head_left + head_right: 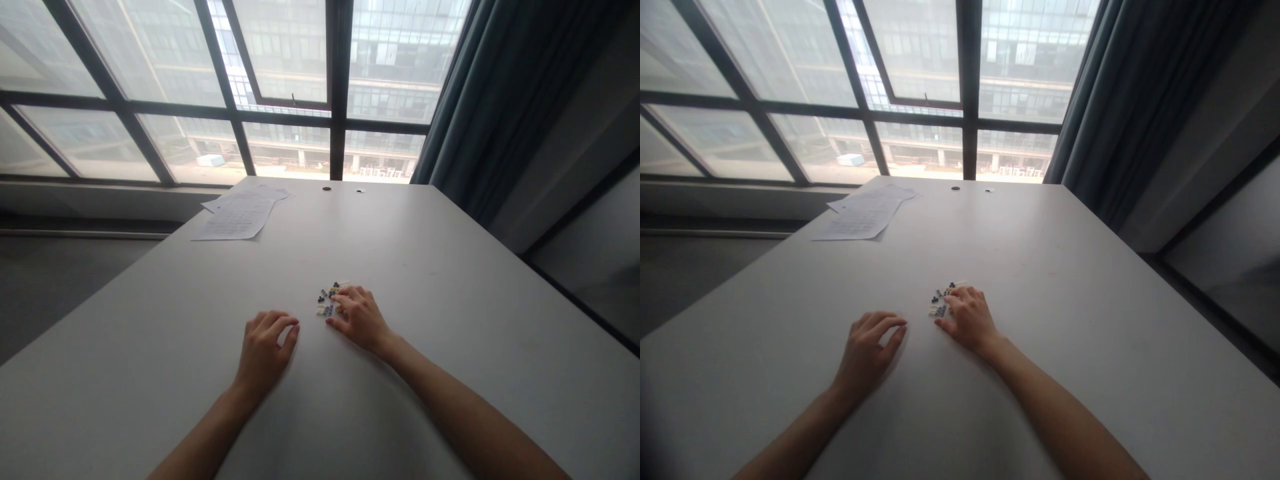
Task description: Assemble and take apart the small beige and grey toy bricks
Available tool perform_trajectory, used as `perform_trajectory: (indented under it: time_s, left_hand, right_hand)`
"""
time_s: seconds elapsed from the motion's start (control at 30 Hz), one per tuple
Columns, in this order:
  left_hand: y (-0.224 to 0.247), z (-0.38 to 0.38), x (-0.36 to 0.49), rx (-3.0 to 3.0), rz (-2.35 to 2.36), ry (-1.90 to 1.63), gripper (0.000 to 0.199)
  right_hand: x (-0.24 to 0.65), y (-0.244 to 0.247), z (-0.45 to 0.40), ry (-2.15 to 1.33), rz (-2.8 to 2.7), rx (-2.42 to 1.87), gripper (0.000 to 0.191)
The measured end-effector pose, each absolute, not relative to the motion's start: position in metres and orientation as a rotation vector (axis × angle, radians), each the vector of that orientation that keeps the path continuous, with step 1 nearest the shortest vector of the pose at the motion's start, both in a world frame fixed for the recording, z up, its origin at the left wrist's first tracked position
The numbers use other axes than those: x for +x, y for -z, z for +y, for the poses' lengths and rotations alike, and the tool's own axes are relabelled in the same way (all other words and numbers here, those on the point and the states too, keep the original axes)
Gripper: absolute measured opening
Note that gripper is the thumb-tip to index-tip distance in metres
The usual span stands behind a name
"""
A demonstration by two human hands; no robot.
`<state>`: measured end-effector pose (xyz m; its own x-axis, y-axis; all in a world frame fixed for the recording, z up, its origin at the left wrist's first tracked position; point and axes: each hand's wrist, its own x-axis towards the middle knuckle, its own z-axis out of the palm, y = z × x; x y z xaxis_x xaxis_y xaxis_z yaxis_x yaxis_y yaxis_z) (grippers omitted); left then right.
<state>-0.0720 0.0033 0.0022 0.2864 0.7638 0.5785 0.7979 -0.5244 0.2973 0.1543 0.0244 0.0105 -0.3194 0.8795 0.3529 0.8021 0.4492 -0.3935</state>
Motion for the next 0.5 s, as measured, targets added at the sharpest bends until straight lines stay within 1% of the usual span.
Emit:
perform_trajectory:
  time_s: [0.17, 0.27, 0.33, 0.4, 0.47, 0.5]
  left_hand:
    - [-0.006, 0.001, -0.071, -2.473, -1.453, 1.106, 0.012]
    - [-0.007, -0.001, -0.069, -2.452, -1.366, 1.170, 0.009]
    - [-0.009, -0.005, -0.064, -2.445, -1.283, 1.236, 0.011]
    - [-0.012, -0.013, -0.057, -2.462, -1.193, 1.311, 0.019]
    - [-0.015, -0.022, -0.048, -2.501, -1.101, 1.378, 0.028]
    - [-0.016, -0.026, -0.044, -2.526, -1.057, 1.400, 0.031]
  right_hand:
    - [0.145, -0.008, 0.027, -0.236, -2.155, -1.437, 0.028]
    - [0.148, -0.009, 0.019, -0.409, -1.975, -1.331, 0.029]
    - [0.149, -0.013, 0.006, -0.700, -1.755, -1.216, 0.028]
    - [0.147, -0.017, -0.009, -1.143, -1.429, -1.079, 0.029]
    - [0.143, -0.020, -0.025, -1.591, -1.020, -0.907, 0.036]
    - [0.140, -0.021, -0.032, -1.757, -0.853, -0.819, 0.038]
